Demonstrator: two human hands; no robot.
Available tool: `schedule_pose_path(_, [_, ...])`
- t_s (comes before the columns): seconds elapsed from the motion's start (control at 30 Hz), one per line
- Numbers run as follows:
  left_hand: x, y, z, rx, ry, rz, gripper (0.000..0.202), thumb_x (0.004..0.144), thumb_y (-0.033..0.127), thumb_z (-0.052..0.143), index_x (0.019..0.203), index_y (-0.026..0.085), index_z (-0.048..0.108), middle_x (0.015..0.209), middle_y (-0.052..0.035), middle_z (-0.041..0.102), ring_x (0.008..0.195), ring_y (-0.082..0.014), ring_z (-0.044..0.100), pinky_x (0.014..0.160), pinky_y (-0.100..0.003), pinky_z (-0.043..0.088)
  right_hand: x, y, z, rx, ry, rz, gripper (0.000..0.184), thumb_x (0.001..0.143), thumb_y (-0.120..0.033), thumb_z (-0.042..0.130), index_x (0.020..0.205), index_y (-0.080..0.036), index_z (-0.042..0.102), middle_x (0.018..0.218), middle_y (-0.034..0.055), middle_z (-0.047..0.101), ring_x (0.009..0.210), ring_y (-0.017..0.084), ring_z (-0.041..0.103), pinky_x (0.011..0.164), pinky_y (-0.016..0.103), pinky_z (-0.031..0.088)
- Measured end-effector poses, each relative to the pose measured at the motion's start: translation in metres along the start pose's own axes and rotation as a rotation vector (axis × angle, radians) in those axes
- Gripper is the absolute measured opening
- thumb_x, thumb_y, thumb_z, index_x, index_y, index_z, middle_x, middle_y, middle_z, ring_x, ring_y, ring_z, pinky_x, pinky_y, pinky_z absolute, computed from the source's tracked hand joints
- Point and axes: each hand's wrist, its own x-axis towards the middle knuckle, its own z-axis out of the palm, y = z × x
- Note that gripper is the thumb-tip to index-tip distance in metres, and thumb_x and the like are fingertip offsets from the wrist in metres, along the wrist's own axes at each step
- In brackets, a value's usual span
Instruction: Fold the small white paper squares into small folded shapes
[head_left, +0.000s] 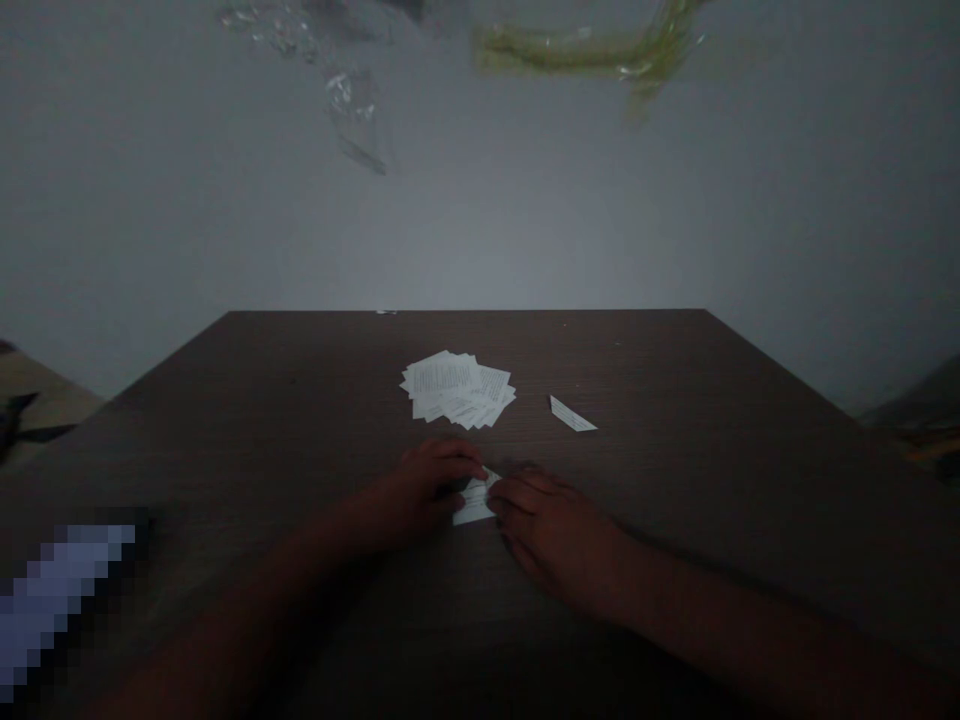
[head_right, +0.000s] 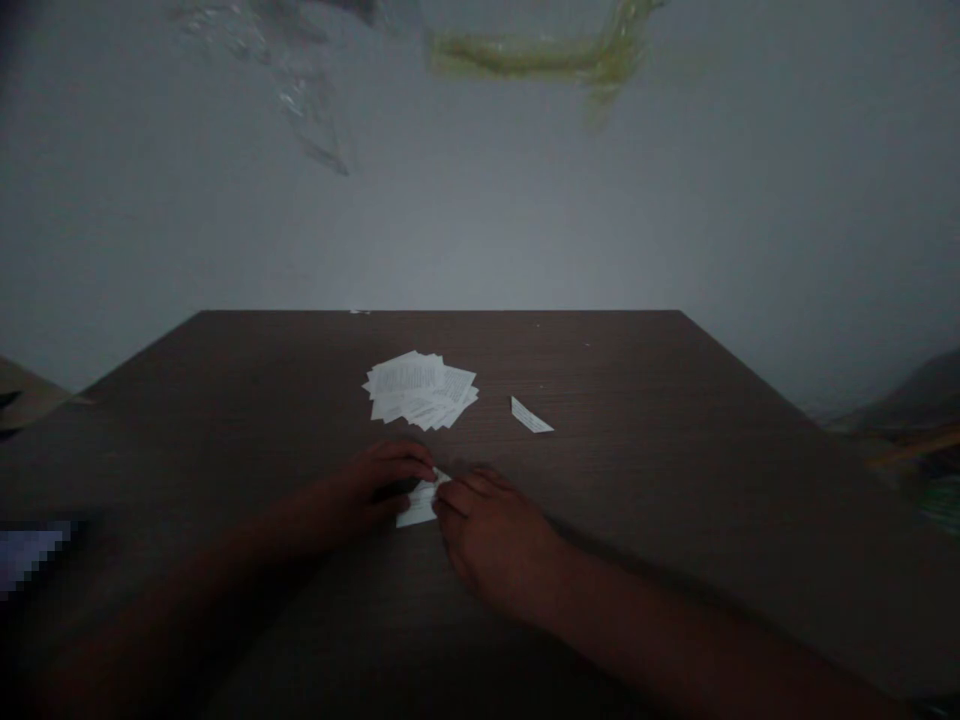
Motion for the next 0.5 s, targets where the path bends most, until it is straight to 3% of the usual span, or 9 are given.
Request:
schedule_pose_path(0.2, [-0.004, -0.002, 0.0, -0.002, 0.034, 0.023, 0.054, 0.107, 0.006, 0.077, 0.155, 0.028, 0.085, 0.17, -0.0114, 0.081, 0.159, -0.0318, 0.077, 0.139, -0.052, 0.063, -0.001, 0.004, 0.002, 0.016, 0.002, 0.037, 0.035, 0.117, -0.016, 0.076, 0.15, -0.019, 0.086, 0.146, 0.0177, 0.093, 0.137, 0.035, 0.089, 0.135, 0.058, 0.068])
schedule_pose_path(0.37, [-0.002, 0.005, 0.008, 0.04, 0.081, -0.005, 0.041, 0.109, 0.015, 0.085, 0.148, 0.028, 0.087, 0.161, -0.0115, 0.082, 0.155, -0.0344, 0.078, 0.138, -0.052, 0.063, -0.003, 0.013, 0.002, 0.009, -0.068, 0.017, 0.042, 0.121, -0.021, 0.076, 0.163, -0.012, 0.082, 0.17, 0.026, 0.083, 0.166, 0.041, 0.078, 0.144, 0.064, 0.062])
schedule_pose_path(0.5, [0.004, 0.009, 0.015, 0.087, 0.099, -0.1, 0.029, 0.11, 0.018, 0.09, 0.138, 0.025, 0.087, 0.151, -0.0113, 0.084, 0.147, -0.0363, 0.08, 0.134, -0.055, 0.063, -0.005, 0.018, 0.002, 0.037, -0.107, 0.009, 0.047, 0.124, -0.021, 0.077, 0.17, -0.015, 0.081, 0.177, 0.0248, 0.08, 0.175, 0.044, 0.07, 0.145, 0.069, 0.06])
